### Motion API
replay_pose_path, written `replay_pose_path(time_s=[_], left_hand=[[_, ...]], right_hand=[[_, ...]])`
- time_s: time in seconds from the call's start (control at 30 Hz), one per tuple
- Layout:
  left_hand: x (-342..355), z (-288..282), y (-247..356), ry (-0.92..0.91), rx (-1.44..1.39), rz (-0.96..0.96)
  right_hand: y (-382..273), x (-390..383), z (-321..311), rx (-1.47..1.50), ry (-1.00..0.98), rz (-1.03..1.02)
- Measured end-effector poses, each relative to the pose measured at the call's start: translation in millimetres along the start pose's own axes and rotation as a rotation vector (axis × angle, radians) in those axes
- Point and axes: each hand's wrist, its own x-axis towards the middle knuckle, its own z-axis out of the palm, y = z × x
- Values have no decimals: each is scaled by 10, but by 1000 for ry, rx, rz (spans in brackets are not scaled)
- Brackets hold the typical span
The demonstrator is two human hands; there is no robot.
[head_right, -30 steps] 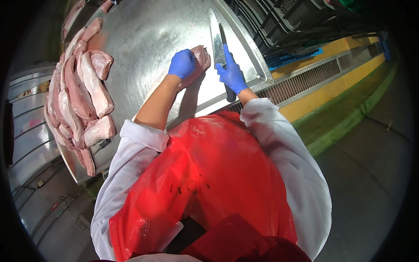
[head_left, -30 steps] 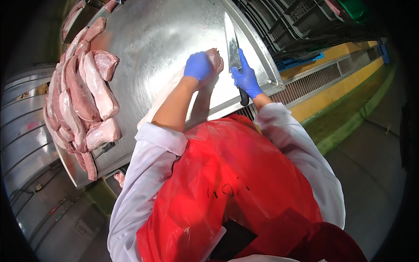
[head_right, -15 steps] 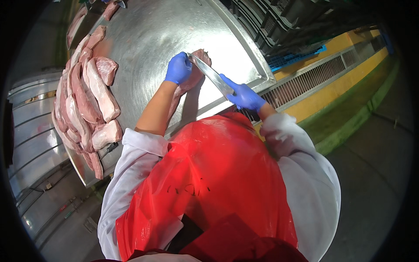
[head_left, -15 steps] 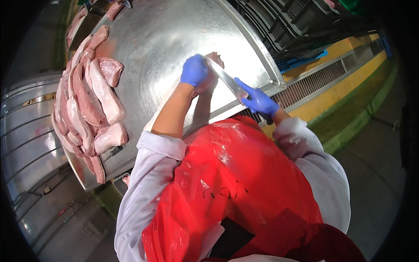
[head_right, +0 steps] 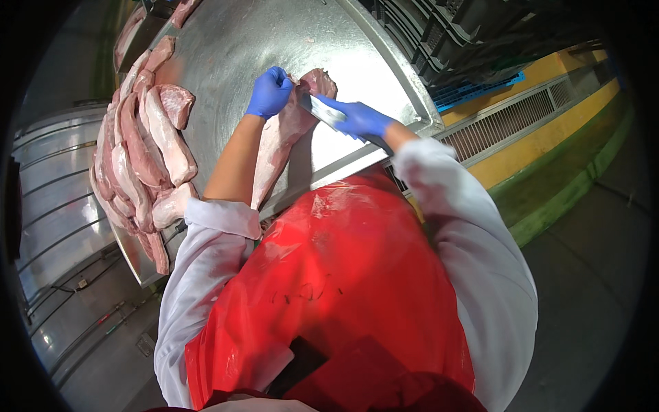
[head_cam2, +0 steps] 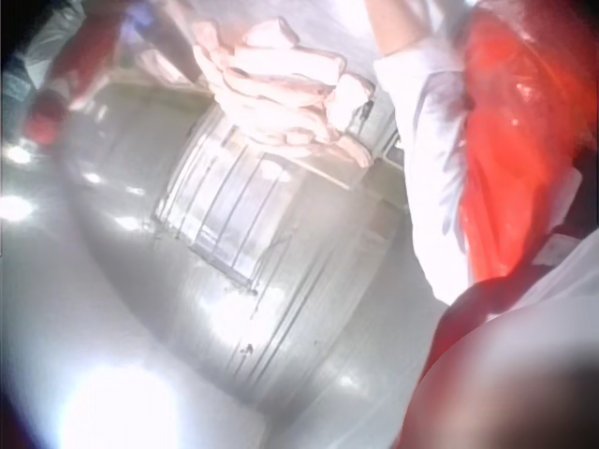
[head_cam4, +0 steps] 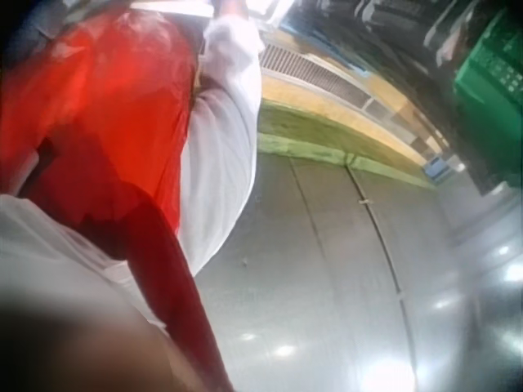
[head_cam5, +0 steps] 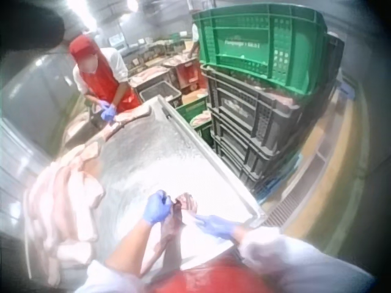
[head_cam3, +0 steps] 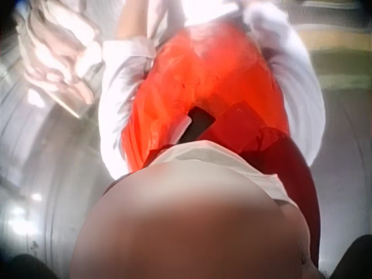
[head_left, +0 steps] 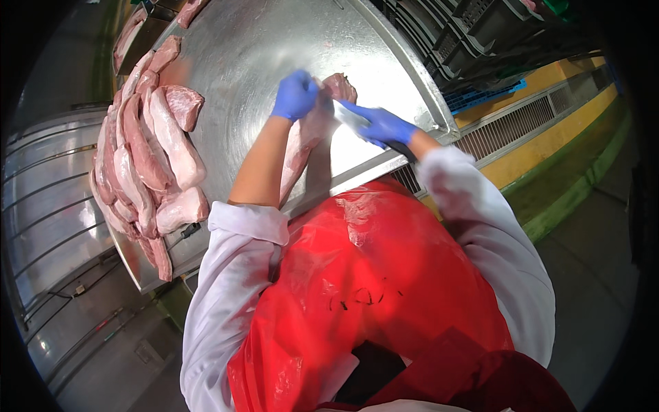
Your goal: The person trims fat and connective tissue from large pieces of raw meat using a knife. The trimmed pieces are placed into a green basket, and the cleaned meat is set aside on the metal table.
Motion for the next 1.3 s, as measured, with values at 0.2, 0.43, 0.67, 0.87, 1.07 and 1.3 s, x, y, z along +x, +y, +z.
replay_pose_path(time_s=[0.2,0.43,0.67,0.87,1.07,1.3], left_hand=[[83,-150,-89,34,-54,-18],[155,-280,-97,38,-101,-67],[145,-569,-10,81,-300,-174],[118,-685,16,108,-426,-214],[65,-804,-56,168,-724,-219],[68,-961,-184,193,-808,-210]], right_hand=[[-131,74,-119,-180,-132,160],[-143,511,44,-172,-113,92],[121,-69,-211,-135,-269,68],[-247,808,371,-116,-128,-44],[-212,156,52,-199,-280,12],[-370,685,350,-171,-277,-45]])
